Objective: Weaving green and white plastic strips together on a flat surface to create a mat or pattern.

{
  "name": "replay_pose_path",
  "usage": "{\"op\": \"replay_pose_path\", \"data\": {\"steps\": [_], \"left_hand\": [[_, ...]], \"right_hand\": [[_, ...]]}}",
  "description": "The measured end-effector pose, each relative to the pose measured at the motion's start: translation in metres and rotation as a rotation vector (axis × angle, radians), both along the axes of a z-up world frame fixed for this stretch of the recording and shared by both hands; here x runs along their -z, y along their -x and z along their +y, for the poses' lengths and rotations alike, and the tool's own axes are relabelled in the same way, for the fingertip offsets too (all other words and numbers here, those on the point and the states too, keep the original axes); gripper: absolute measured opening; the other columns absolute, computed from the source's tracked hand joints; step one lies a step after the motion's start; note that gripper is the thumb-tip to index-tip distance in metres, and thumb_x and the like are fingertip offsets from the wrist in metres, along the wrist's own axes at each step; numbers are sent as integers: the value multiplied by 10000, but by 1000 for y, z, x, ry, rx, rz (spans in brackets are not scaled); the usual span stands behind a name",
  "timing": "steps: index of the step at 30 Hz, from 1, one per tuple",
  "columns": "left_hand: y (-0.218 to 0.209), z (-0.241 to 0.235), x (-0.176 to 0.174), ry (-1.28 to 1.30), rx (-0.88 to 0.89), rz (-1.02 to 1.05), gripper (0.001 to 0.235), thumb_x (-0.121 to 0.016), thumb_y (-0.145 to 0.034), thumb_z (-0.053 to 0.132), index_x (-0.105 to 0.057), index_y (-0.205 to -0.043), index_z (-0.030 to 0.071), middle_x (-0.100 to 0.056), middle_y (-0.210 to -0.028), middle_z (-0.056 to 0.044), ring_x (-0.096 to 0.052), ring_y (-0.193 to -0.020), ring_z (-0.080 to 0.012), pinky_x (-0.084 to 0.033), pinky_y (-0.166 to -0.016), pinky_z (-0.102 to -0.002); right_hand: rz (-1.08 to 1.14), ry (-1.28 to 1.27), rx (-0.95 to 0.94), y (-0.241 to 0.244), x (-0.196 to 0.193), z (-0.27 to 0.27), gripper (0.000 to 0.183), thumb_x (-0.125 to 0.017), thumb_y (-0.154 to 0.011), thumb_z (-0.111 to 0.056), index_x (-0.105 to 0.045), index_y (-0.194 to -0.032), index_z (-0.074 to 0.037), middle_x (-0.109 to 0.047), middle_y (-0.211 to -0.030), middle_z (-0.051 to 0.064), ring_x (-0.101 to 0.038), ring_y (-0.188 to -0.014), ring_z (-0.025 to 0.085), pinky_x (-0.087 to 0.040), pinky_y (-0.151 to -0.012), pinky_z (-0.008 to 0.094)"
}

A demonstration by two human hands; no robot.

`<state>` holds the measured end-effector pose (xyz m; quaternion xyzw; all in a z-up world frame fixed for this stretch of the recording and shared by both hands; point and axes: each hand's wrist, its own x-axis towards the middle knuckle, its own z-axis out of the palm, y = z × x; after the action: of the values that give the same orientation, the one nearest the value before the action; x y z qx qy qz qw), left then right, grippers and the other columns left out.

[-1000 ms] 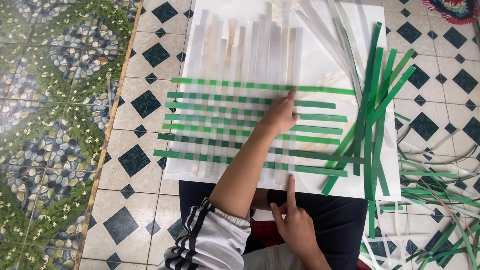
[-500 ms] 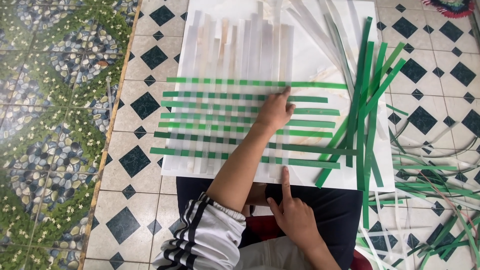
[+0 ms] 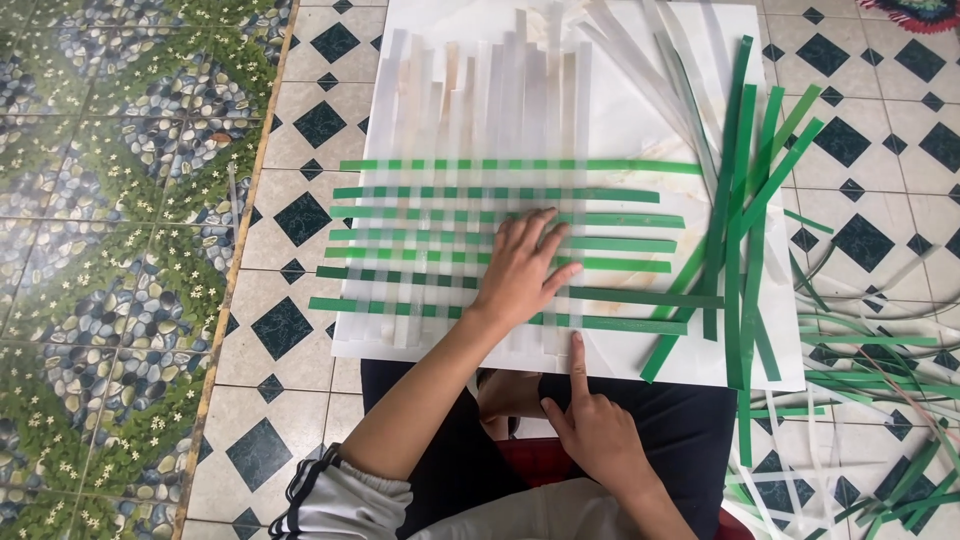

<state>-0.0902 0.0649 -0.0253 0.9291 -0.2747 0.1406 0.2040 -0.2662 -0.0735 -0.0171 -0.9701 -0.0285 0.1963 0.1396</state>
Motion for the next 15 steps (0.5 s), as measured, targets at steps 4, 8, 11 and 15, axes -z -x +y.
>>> {"op": "replay_pose_path", "data": {"steps": [4, 8, 11, 15], "left_hand": [[12, -4, 10, -52, -45, -107, 699, -448, -924, 624, -527, -1368, 90, -423, -1487, -148, -361, -1399, -344, -281, -1111, -641], [14, -3, 21, -86, -47, -44, 780, -383, -927, 675, -382, -1487, 131, -226, -1593, -145, -209, -1481, -335, -207, -1133, -660], [14, -1, 21, -72, -37, -44, 791, -380, -929, 682, -341, -1514, 151, -189, -1609, -144, -188, -1495, -337, -162, -1164, -648], [16, -1, 18, -72, -23, -45, 693, -406, -936, 650, -408, -1487, 230, -162, -1608, -157, -177, -1491, -355, -151, -1163, -657]], "right_hand": [[17, -9, 6, -6, -4, 2, 878, -471, -949, -472, 73, -1570, -172, -609, -561, 10, -577, -470, 253, -487, -455, 396], [-5, -2, -5, -9, -4, 3, 868, -467, -949, -483, 53, -1572, -174, -576, -523, 27, -555, -441, 247, -465, -438, 384], [-8, -11, -20, -11, -6, 3, 873, -470, -953, -477, 65, -1570, -169, -570, -515, 24, -547, -427, 233, -455, -429, 370], [29, -31, 5, -12, -8, 4, 874, -462, -953, -476, 83, -1569, -179, -578, -527, 23, -555, -438, 235, -466, -451, 375]]}}
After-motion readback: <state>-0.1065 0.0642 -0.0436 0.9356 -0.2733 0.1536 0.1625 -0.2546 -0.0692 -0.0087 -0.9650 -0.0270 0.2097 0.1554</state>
